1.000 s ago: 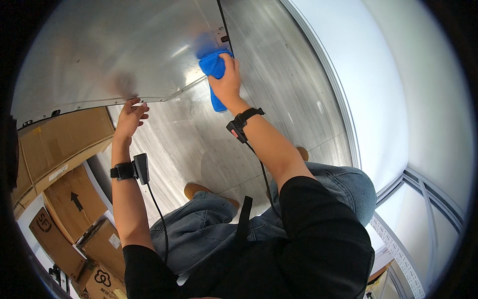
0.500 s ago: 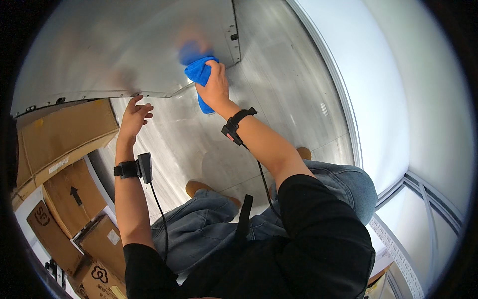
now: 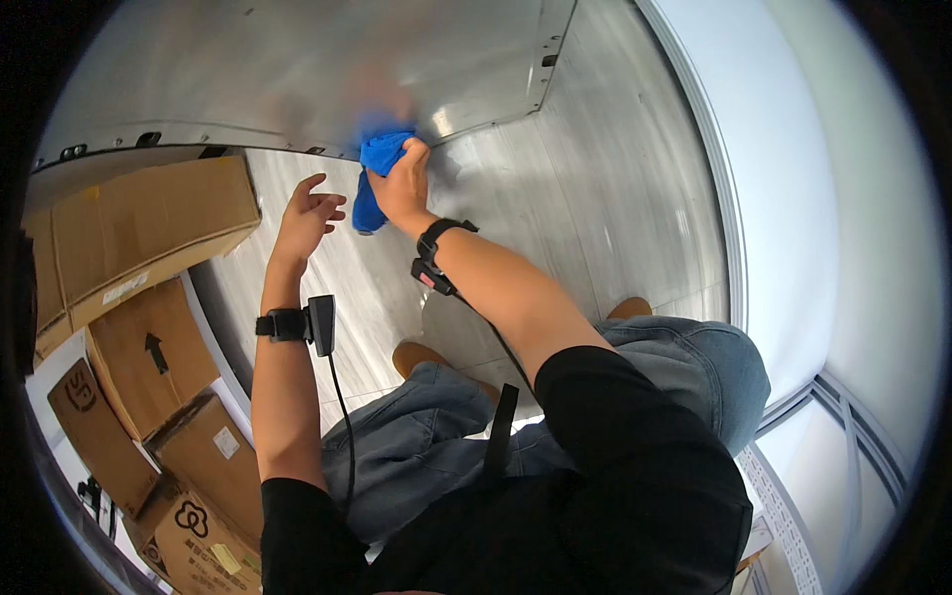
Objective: The person wipes the interior of a metal cabinet with a blue cloth, then uses a screwdriver to fasten screws into the back panel of a black electronic device mounted on a shelf.
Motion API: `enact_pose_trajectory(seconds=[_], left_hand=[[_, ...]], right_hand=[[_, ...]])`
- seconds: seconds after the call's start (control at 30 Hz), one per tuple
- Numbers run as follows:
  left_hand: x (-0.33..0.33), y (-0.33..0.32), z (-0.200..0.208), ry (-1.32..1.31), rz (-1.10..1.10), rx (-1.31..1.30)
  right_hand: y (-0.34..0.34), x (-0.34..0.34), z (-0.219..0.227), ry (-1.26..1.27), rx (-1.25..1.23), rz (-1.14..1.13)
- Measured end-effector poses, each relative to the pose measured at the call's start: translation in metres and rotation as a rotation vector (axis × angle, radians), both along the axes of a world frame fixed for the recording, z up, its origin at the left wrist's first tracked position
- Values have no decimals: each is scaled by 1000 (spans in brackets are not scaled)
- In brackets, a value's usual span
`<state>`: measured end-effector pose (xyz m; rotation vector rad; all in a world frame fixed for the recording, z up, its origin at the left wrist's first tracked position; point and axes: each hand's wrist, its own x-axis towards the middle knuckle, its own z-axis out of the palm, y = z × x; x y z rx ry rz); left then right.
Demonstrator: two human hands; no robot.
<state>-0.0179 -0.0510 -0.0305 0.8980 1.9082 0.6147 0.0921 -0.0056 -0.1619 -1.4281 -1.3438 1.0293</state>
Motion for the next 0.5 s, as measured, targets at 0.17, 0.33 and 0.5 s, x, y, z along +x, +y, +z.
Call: enact_pose_trajectory(seconds=[0.17,0.33,0.5], left_hand=[[2,9,2,24,-13,-3],[14,14,-4,41,-34,-28],[21,21,-5,30,-44,3]], right_hand=[[9,12,-17,83,-123,-76],[47,63,-62,234,-267,-224],[57,117,-22,446,-427,-243]])
